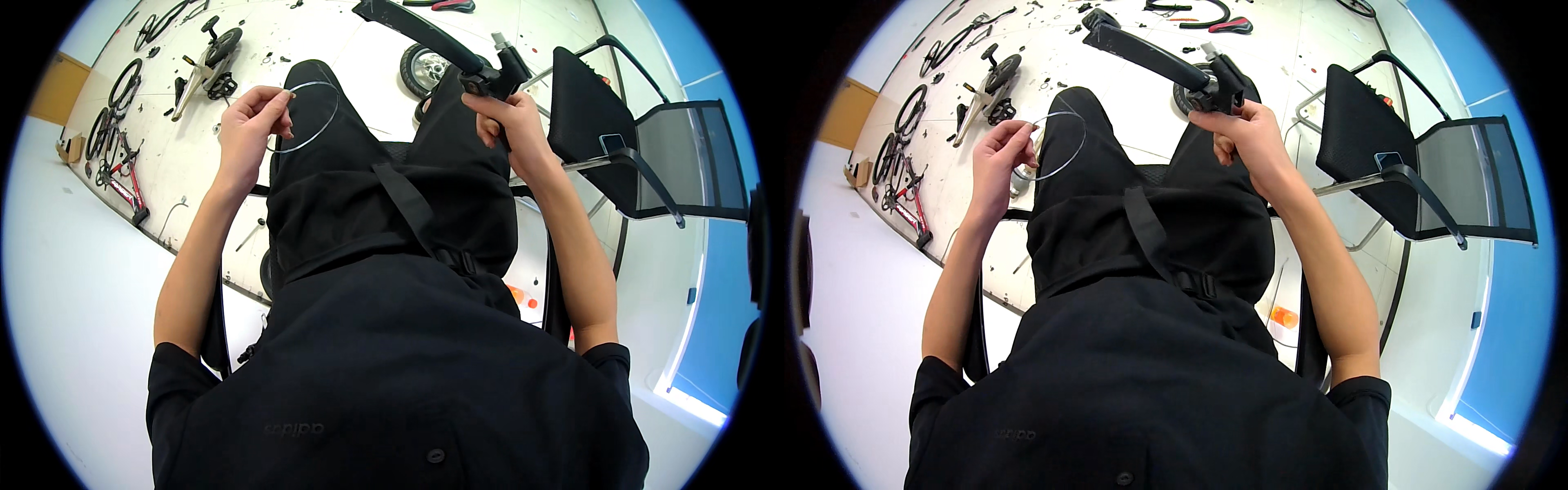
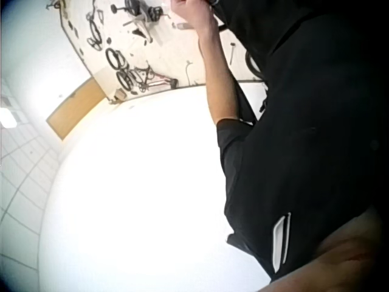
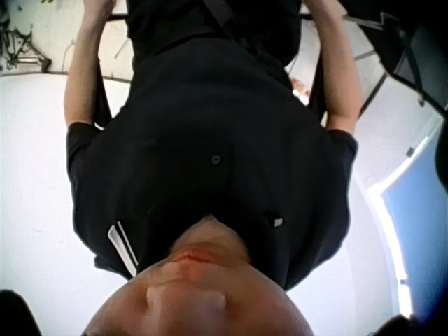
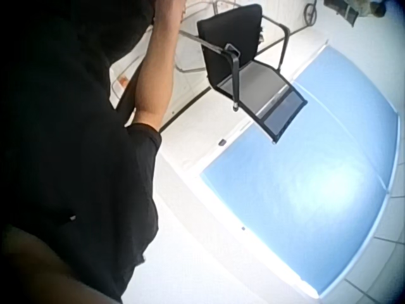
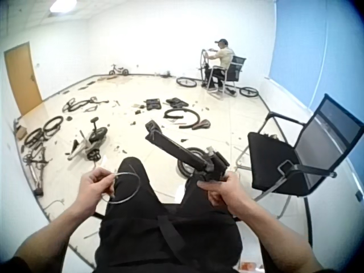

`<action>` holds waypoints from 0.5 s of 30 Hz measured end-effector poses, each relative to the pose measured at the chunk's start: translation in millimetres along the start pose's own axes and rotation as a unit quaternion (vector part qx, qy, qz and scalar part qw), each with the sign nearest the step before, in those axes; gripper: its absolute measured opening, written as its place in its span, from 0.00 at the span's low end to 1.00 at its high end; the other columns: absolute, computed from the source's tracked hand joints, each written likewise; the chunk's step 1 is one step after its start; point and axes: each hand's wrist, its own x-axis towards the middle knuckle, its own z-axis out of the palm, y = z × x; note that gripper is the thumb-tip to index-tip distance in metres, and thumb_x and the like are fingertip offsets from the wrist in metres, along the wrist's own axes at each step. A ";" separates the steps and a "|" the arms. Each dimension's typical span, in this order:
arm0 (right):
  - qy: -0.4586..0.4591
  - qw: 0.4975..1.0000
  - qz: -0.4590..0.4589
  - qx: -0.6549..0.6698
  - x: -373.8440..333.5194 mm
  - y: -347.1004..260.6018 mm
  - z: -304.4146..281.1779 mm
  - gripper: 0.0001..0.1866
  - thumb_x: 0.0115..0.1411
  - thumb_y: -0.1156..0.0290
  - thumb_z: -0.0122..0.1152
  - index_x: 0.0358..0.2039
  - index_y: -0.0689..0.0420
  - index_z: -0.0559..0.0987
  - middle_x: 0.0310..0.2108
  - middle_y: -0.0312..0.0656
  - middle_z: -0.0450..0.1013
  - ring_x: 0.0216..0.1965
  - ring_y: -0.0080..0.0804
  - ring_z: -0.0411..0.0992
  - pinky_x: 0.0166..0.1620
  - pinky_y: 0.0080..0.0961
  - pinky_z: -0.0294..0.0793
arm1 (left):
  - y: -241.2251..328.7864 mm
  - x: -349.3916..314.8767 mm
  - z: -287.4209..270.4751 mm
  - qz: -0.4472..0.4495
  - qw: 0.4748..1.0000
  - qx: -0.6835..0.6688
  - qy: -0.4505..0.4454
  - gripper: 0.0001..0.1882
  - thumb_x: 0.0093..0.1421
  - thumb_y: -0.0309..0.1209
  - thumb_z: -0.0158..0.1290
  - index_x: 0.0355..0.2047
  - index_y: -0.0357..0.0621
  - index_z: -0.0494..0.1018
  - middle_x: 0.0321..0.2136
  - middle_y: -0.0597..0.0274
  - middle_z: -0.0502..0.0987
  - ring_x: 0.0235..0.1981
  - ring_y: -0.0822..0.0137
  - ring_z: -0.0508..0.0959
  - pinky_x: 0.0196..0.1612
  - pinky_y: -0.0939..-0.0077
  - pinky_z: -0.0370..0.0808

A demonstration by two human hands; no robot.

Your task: The person holds a bicycle handlebar and repeatedly inserts and removes a cable end into a port on the handlebar. The person then picks up a bicycle bell and attaches it to the handlebar, continuing to adjust the cable.

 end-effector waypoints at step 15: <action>-0.016 0.999 0.039 -0.027 0.5 0.4 2.2 0.13 0.56 0.64 0.59 0.19 0.57 0.72 0.14 0.31 0.64 0.15 0.16 0.60 0.21 0.15 0.59 | -3.1 0.8 0.2 0.019 1.000 0.021 0.005 0.08 0.61 0.29 0.52 0.33 0.35 0.74 0.20 0.66 0.73 0.20 0.78 0.71 0.26 0.83 0.70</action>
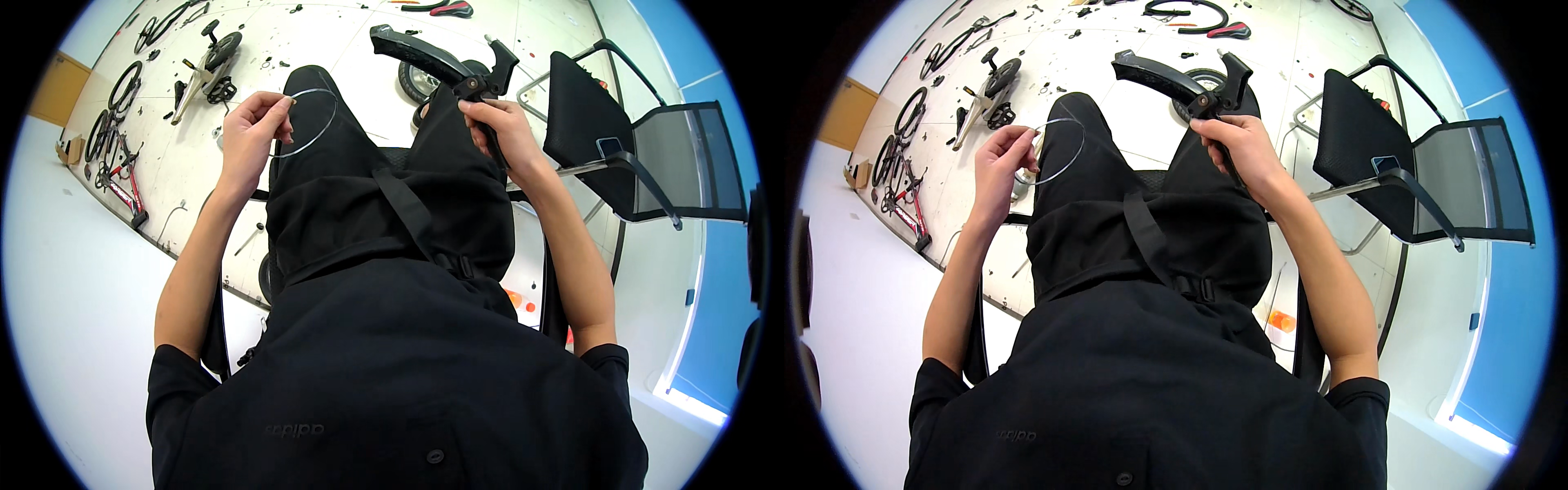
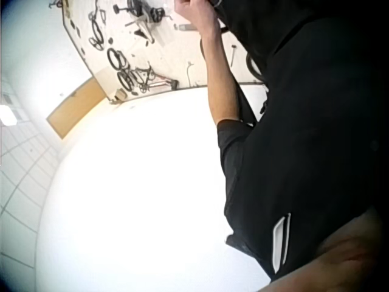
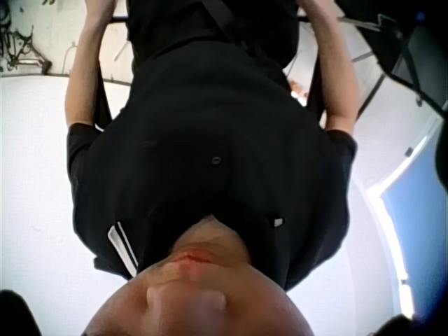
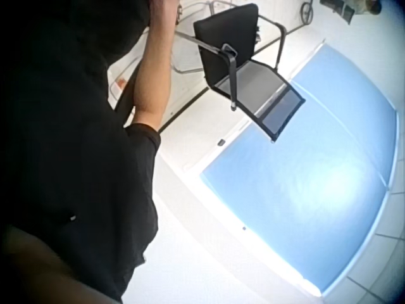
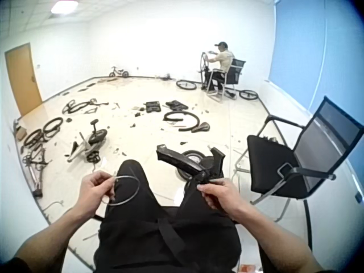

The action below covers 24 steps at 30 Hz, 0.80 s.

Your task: The person holds a bicycle handlebar and repeatedly inserts and removes a cable end into a port on the handlebar. The person then picks up a bicycle bell and attaches it to the handlebar, continuing to adjust the cable.

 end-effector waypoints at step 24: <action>-0.255 0.938 0.092 0.214 -2.8 0.6 -5.7 0.11 0.55 0.67 0.43 0.21 0.59 0.67 0.10 0.32 0.59 0.10 0.18 0.55 0.14 0.15 0.56 | -2.8 1.3 -2.3 -0.007 0.998 0.042 0.034 0.08 0.59 0.29 0.56 0.32 0.34 0.77 0.22 0.63 0.77 0.24 0.77 0.75 0.31 0.84 0.72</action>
